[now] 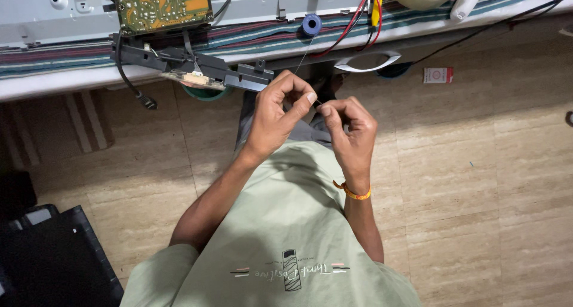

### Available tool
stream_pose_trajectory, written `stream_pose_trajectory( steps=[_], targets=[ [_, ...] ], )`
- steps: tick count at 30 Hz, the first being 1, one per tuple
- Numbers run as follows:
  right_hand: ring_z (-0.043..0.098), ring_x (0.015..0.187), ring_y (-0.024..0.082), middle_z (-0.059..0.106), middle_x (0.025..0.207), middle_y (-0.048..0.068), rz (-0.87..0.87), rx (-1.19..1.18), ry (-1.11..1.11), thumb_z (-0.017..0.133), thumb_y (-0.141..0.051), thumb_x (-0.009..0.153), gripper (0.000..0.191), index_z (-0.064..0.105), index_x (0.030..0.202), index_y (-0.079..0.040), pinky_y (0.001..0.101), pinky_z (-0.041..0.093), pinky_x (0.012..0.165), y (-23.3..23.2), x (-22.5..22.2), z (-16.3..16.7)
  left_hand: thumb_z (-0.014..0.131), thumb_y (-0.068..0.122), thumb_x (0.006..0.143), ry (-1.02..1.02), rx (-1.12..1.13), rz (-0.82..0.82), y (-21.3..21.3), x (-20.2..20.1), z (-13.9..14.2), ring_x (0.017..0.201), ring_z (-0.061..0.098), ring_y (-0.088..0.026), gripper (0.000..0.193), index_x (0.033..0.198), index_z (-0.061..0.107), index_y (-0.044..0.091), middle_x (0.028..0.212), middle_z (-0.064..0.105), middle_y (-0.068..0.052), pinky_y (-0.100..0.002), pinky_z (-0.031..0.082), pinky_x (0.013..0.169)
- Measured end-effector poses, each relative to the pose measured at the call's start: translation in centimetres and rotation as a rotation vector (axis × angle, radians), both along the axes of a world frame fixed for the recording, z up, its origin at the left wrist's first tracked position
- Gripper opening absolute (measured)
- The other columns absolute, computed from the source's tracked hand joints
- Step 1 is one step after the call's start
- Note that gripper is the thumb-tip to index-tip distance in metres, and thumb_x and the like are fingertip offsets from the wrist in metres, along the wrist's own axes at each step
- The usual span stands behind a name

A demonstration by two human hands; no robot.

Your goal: The person sits at a repair bench, picks up a soldering iron and a small wire assembly, and solders wire connections. They strip and position the wires by hand, apply solder with the iron, and continue working the wire ends while holding the iron.

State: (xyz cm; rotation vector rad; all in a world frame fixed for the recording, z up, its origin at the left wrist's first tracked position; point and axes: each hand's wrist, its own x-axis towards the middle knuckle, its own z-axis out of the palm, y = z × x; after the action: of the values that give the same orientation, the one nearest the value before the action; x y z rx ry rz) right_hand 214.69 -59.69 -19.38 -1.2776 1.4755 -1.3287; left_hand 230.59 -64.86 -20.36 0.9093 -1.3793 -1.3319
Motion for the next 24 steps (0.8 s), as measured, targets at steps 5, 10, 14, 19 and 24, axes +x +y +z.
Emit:
stream_pose_trajectory(
  steps=[5,10,14,19,24],
  targets=[
    [0.055,0.08,0.004,0.061,0.094,0.0,-0.001,-0.076,0.017,0.073,-0.002,0.098,0.005,0.071,0.1,0.002,0.0214,0.044,0.07,0.0,0.2,0.5,0.071,0.013,0.1,0.007,-0.015,0.006,0.0,-0.3,-0.3,0.078,0.051,-0.005,0.013,0.094,0.065,0.002,0.092,0.054,0.001,-0.023,0.044,0.068],
    [0.055,0.078,0.008,0.061,0.093,0.001,-0.037,-0.085,0.081,0.078,-0.001,0.092,0.009,0.071,0.097,0.001,0.0235,0.046,0.069,-0.1,0.2,0.9,0.071,0.013,0.1,-0.009,-0.03,0.007,0.1,-0.5,-0.5,0.079,0.052,-0.005,0.013,0.095,0.066,0.002,0.092,0.054,0.001,-0.023,0.045,0.069],
    [0.06,0.087,0.013,0.063,0.095,0.004,-0.041,-0.215,0.225,0.079,0.0,0.09,0.012,0.07,0.097,0.0,0.0279,0.049,0.078,0.0,0.2,1.0,0.071,0.013,0.099,0.005,0.02,0.005,0.2,-0.6,-0.6,0.077,0.052,-0.005,0.014,0.094,0.065,0.002,0.092,0.055,0.001,-0.023,0.044,0.067],
    [0.06,0.089,0.014,0.062,0.095,0.006,-0.063,-0.245,0.264,0.079,0.003,0.089,0.014,0.068,0.097,0.0,0.029,0.049,0.08,0.1,0.2,0.8,0.071,0.012,0.1,-0.011,-0.019,0.025,0.4,-0.9,-0.9,0.078,0.053,-0.006,0.013,0.094,0.065,0.002,0.091,0.055,0.001,-0.023,0.045,0.068],
    [0.057,0.088,0.009,0.06,0.099,0.002,-0.057,-0.187,0.041,0.077,0.005,0.091,0.013,0.068,0.1,0.001,0.0252,0.048,0.078,0.1,0.4,0.2,0.07,0.011,0.101,-0.002,-0.034,0.058,0.7,-1.4,-0.9,0.08,0.052,-0.006,0.012,0.097,0.064,0.001,0.093,0.054,0.0,-0.023,0.045,0.07]
  ],
)
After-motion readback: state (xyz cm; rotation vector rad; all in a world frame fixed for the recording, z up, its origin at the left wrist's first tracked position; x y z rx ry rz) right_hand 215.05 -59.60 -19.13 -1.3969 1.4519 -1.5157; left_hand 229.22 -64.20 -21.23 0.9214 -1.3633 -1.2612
